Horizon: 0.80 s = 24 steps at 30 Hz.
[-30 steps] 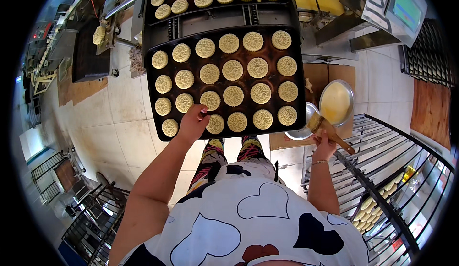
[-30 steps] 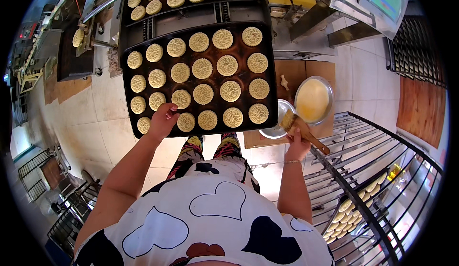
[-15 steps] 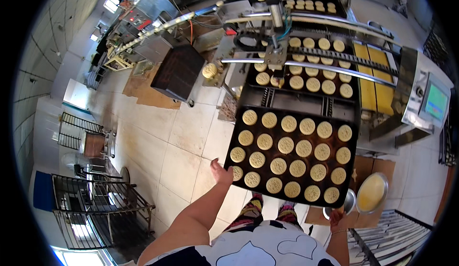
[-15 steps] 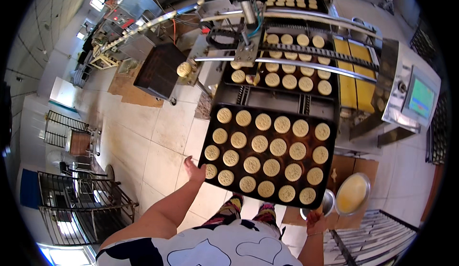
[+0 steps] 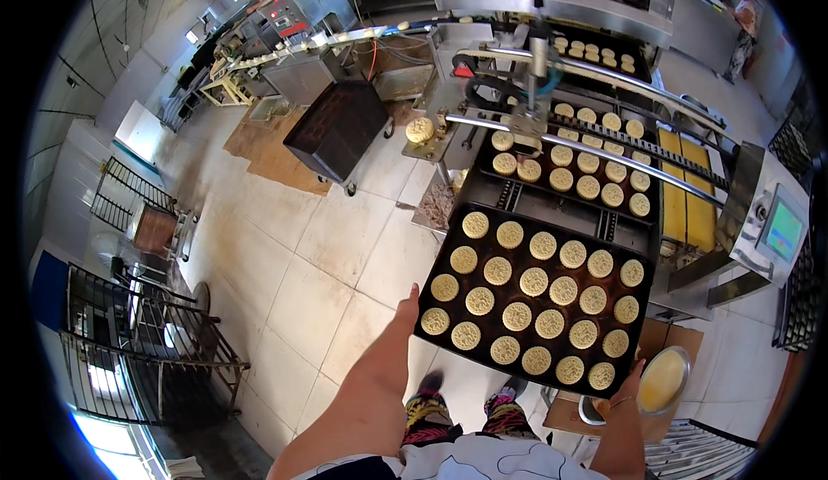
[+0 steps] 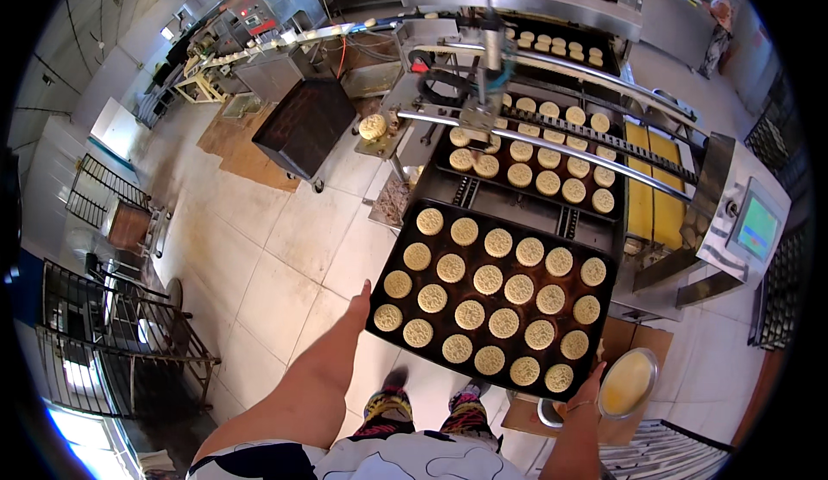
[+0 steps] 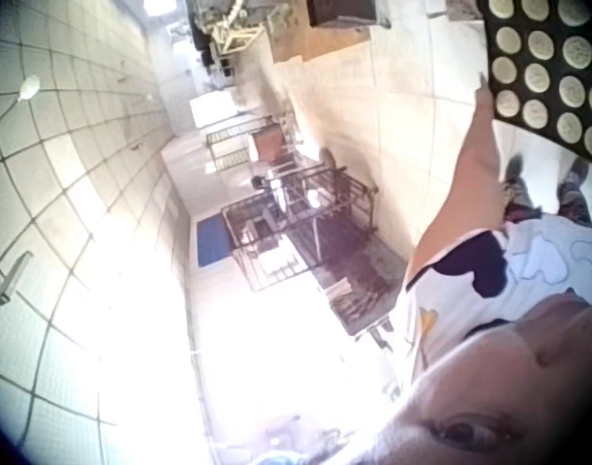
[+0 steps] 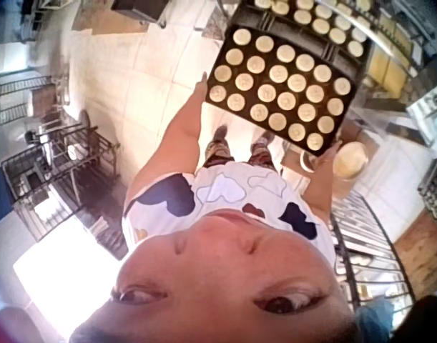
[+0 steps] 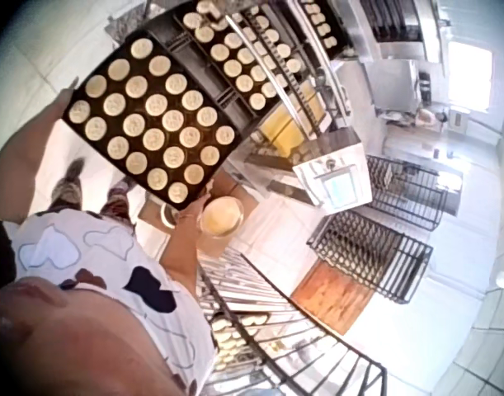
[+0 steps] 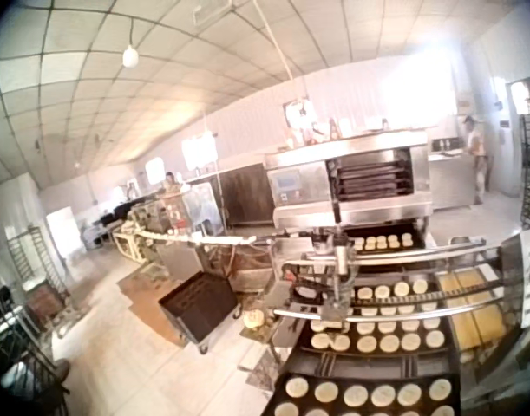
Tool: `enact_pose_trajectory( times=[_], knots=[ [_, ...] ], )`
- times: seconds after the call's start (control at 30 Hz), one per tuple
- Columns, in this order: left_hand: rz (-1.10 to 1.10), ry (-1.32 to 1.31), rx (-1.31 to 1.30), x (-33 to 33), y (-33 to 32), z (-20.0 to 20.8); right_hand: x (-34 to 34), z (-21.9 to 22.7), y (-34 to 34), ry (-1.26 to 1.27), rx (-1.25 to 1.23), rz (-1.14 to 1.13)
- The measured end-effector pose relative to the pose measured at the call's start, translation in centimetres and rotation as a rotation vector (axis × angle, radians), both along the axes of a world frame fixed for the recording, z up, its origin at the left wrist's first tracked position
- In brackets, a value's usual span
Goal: The person applies an egg wash to several trays of mooncakes using a brush, replaces an empty tray into a rack, and clears a baking sheet from a conveyor belt.
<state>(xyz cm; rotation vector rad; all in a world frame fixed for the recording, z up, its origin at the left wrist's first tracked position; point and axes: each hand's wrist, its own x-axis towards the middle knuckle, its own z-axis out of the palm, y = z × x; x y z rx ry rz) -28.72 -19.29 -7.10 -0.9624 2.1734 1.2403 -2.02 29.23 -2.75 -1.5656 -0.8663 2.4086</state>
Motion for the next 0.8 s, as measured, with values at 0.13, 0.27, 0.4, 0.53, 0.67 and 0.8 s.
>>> enact_pose_trajectory(
  times=[0.13, 0.27, 0.4, 0.53, 0.67, 0.8],
  knots=[
    [-0.084, -0.032, -0.01, 1.2, -0.9, 2.6, 2.5, -0.1, -2.8, -0.014, 0.04, -0.123],
    [-0.076, 0.028, 0.082, 5.0, -5.6, 3.0, 9.1, 0.9, -9.5, -0.04, 0.276, -0.265],
    [-0.065, 0.089, 0.533, 8.2, -10.4, 8.2, 13.8, 6.3, -18.2, -0.224, 0.353, -0.316],
    [-0.325, 0.098, 0.94, 7.4, -14.4, 15.6, 18.2, 8.9, -24.1, -0.274, 0.403, -0.369],
    [-0.562, 0.061, 1.336, 6.4, -16.6, 24.5, 22.0, 12.3, -29.3, -0.076, 0.397, -0.434],
    [-0.685, 0.169, 1.558, 8.4, -17.2, 32.5, 26.1, 14.2, -30.4, 0.132, 0.357, -0.463]
  ],
)
